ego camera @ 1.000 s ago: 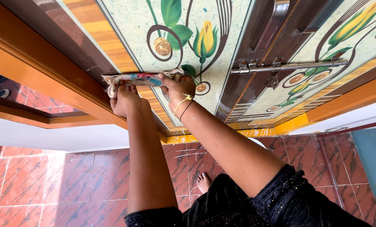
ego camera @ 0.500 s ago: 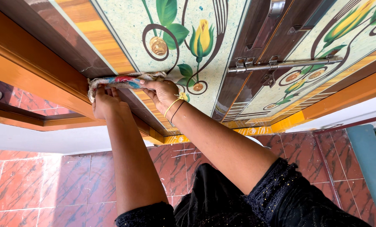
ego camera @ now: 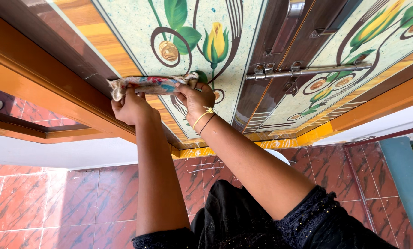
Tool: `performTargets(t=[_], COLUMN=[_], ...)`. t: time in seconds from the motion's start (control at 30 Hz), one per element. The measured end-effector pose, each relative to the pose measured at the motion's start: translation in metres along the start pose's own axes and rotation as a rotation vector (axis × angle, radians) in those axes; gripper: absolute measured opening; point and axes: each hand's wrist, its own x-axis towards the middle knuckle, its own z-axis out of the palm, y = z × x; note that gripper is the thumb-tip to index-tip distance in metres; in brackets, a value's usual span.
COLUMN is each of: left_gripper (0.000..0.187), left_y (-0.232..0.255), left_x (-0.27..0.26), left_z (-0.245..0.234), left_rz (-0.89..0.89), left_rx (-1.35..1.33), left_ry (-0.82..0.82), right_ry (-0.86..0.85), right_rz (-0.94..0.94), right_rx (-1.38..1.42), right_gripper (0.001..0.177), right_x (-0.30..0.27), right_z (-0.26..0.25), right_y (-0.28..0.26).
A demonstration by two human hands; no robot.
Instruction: The person wipes the panels and handles of a decorative door with a cloth, moving between the central panels and the metal hardware.
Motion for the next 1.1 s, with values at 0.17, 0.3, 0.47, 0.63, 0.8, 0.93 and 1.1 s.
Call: performTargets(t=[0.17, 0.3, 0.47, 0.63, 0.8, 0.93, 1.1], left_gripper=[0.024, 0.024, 0.024, 0.029, 0.029, 0.029, 0.027], left_y=[-0.004, -0.012, -0.037, -0.059, -0.053, -0.059, -0.075], left_x=[-0.051, -0.080, -0.101, -0.118, -0.136, -0.152, -0.164], left_z=[0.020, 0.028, 0.032, 0.039, 0.043, 0.048, 0.054], left_rz=[-0.020, -0.098, -0.065, -0.085, -0.151, -0.131, -0.139], left_rx=[0.067, 0.067, 0.191, 0.041, 0.152, 0.238, 0.260], left_ry=[0.033, 0.011, -0.044, -0.102, -0.090, -0.125, -0.138], right_ry=[0.127, 0.216, 0.231, 0.208, 0.282, 0.346, 0.462], right_rz=[-0.089, -0.099, -0.044, 0.026, 0.134, 0.138, -0.038], right_rx=[-0.012, 0.016, 0.033, 0.108, 0.127, 0.174, 0.088], right_gripper=[0.032, 0.033, 0.022, 0.014, 0.013, 0.011, 0.013], right_x=[0.002, 0.006, 0.021, 0.024, 0.025, 0.031, 0.027], right_z=[-0.023, -0.041, -0.073, -0.092, -0.095, -0.108, -0.116], right_y=[-0.025, -0.043, -0.064, -0.087, -0.099, -0.112, -0.120])
